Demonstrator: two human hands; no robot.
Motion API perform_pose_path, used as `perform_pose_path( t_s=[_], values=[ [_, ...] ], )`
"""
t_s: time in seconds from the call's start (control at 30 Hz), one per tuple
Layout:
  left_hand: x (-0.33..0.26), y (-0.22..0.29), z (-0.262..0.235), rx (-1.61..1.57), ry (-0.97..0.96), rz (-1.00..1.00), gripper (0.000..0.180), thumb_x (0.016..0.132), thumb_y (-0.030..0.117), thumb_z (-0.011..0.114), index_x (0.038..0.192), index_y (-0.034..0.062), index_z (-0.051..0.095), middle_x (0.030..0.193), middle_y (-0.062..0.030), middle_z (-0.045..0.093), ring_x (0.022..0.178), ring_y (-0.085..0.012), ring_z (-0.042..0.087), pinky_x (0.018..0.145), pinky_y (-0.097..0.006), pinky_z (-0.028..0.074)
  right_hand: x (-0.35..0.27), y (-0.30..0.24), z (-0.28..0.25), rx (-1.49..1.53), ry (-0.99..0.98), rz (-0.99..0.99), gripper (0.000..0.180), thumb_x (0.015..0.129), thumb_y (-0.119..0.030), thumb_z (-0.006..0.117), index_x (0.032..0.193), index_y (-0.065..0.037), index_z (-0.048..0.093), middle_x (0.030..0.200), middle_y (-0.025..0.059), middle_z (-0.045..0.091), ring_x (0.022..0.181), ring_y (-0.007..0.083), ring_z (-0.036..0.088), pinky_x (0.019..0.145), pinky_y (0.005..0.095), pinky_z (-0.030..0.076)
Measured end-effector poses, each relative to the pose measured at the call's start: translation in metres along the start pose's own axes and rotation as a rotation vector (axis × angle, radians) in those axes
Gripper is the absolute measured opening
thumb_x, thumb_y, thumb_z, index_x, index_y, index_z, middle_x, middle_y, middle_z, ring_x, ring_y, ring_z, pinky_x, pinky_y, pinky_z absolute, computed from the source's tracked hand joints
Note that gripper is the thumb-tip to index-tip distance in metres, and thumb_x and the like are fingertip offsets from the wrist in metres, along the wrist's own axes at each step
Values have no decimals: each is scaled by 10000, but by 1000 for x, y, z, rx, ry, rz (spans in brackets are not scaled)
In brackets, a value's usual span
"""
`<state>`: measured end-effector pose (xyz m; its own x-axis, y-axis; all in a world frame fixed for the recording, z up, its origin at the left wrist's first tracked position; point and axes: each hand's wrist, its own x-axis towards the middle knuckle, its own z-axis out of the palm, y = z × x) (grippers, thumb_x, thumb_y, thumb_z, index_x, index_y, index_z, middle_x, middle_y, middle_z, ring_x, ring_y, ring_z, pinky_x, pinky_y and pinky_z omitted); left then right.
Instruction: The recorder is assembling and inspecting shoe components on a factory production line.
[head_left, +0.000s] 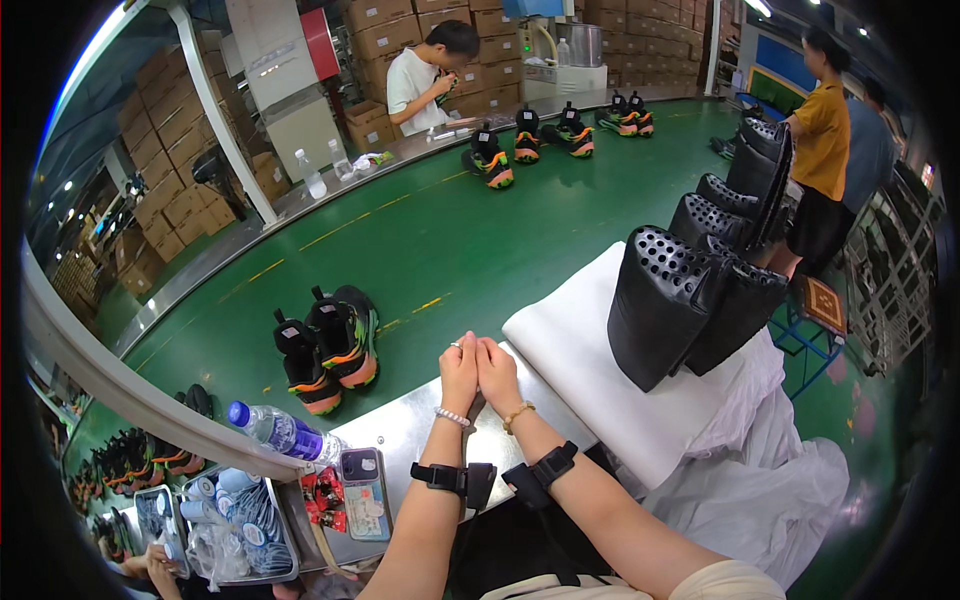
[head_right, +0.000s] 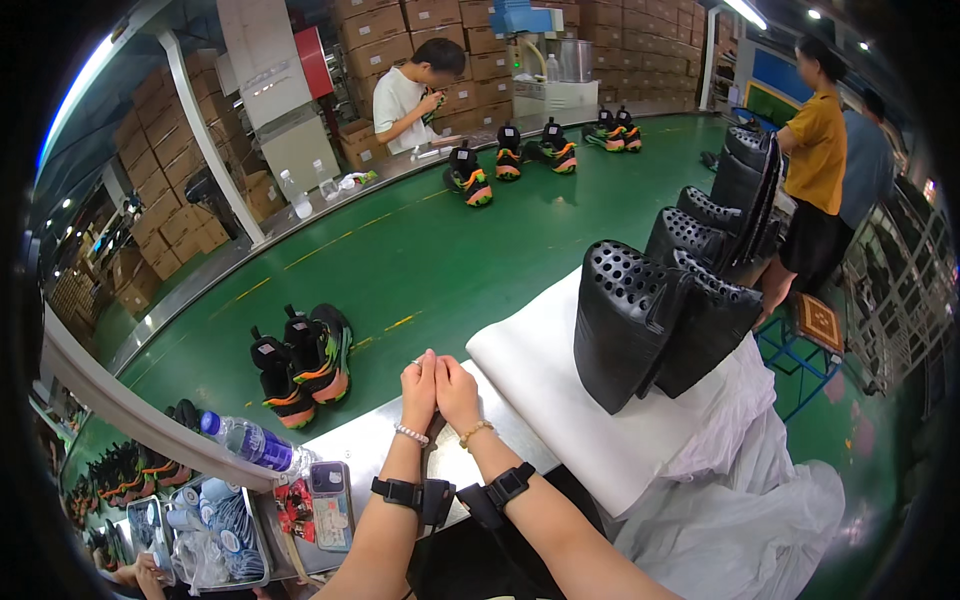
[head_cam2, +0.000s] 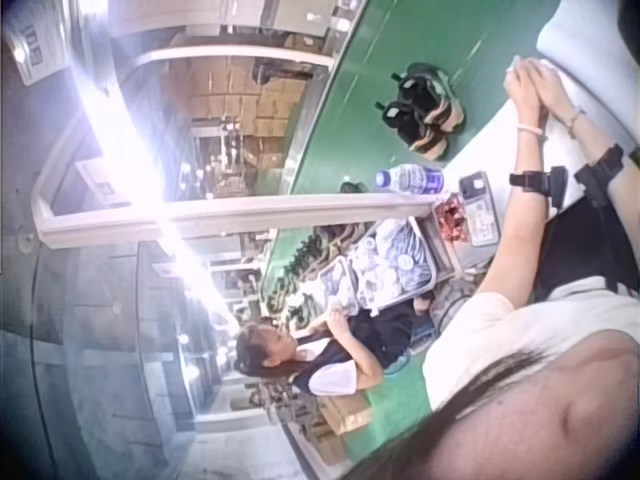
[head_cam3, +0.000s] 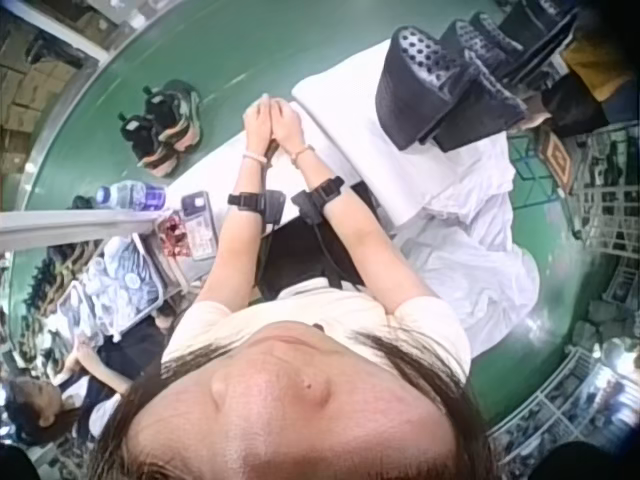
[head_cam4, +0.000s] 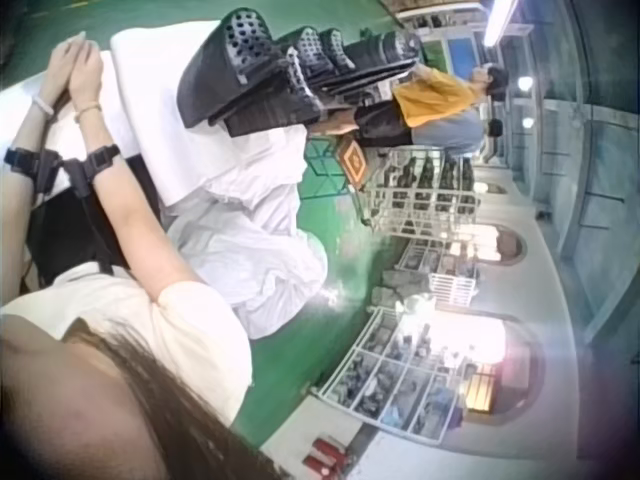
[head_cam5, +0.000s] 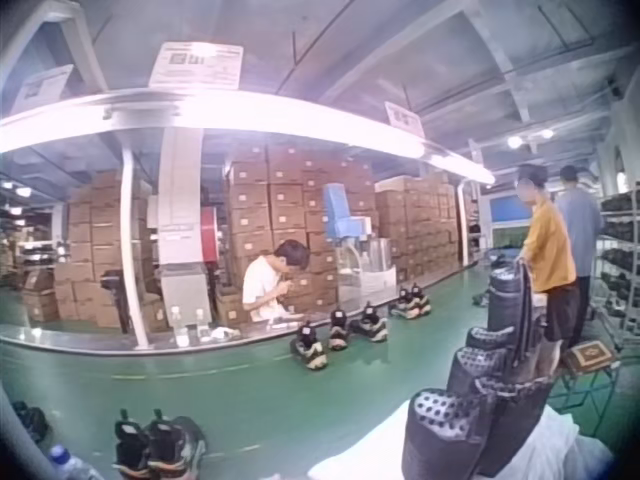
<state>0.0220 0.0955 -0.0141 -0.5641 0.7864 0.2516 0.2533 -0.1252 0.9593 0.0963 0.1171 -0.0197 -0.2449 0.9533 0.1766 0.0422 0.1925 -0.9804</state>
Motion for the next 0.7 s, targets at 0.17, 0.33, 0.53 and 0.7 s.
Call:
perform_pose_path(
  t_s=[0.17,0.33,0.53,0.7],
  values=[
    [-1,5,0,44,15,15,413,988,245,467,654,6,510,569,16,471,563,-60,386,491,-275,343,-1,-2,-1,-12,-3,9,311,960,-275,446,1007,-26,627,900,217,660,842,377,632,743,405,489],
    [-1,7,2,-4,1,-5,412,987,248,469,655,7,512,579,19,488,569,-57,399,490,-275,347,0,-1,-1,5,2,5,306,958,-273,449,999,-26,625,893,217,658,839,379,631,741,407,490],
    [0,4,0,35,1,11,410,987,246,470,655,8,508,580,27,479,563,-54,390,482,-275,339,-1,-2,-2,-13,6,5,298,956,-271,449,995,-34,625,891,216,656,834,384,627,733,410,489],
    [1,2,2,33,3,20,409,988,241,469,653,9,505,579,28,473,560,-55,386,480,-273,334,0,-2,-2,-1,9,2,297,956,-269,450,994,-31,623,883,220,653,831,386,626,725,412,488]
  ],
)
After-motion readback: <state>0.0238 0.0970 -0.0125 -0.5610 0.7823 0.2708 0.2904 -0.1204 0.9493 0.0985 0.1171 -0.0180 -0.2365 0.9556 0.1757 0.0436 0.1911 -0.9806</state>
